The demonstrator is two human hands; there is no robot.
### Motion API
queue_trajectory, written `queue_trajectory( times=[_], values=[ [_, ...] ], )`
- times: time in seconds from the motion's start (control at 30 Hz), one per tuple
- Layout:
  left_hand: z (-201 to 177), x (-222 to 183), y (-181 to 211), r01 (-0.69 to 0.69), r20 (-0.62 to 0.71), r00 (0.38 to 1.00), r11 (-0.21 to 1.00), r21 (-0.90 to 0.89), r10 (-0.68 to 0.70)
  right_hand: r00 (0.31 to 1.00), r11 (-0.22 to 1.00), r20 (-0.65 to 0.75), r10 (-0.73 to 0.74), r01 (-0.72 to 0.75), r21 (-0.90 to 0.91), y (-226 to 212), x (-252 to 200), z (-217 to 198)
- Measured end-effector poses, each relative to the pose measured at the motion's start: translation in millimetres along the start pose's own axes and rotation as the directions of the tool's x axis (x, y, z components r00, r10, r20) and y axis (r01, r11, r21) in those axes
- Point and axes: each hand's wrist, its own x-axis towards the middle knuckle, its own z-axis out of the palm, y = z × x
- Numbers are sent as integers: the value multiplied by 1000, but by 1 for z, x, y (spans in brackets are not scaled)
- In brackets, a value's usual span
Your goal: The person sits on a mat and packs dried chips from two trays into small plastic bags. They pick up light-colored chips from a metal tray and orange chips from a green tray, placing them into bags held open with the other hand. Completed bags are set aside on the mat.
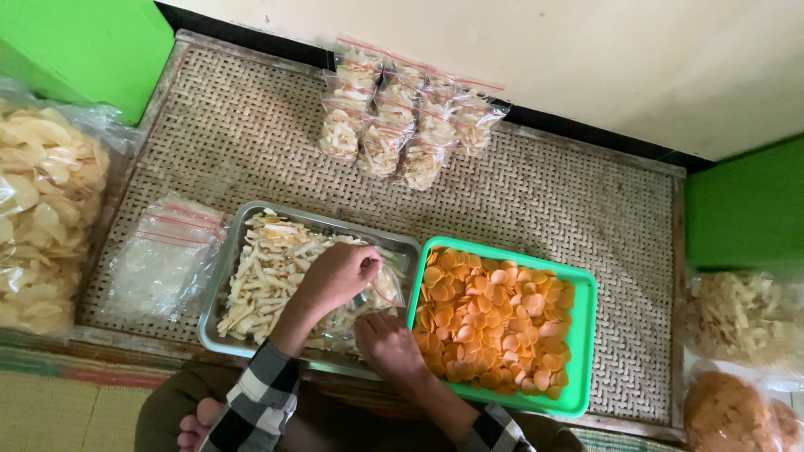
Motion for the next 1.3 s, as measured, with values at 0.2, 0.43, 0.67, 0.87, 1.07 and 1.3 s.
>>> queue_trajectory(
  times=[0.2, 0.43, 0.67, 0.87, 1.07, 1.3],
  values=[
    [-3, -1, -1, -46, -3, 999, 999, -14, 46, 989, 965, -35, 144, -133, 226, -2, 0, -27],
    [-15, -6, 6, 20, 87, 996, 993, -117, -10, 940, 742, -28, 340, -250, 622, 11, 11, -103],
    [-12, -6, 6, 45, 61, 998, 985, -168, -35, 845, 893, -382, 373, -215, 396, 19, 14, -84],
    [-15, -7, 13, 37, 53, 998, 991, -128, -30, 863, 950, -437, 253, -136, 280, 29, 11, -62],
    [-16, -10, 15, 77, 64, 996, 988, -137, -69, 852, 899, -382, 357, -202, 390, 29, 14, -66],
    [-24, -14, 23, 68, 28, 998, 986, -155, -65, 804, 816, -375, 462, -219, 536, 33, 16, -55]
  ],
)
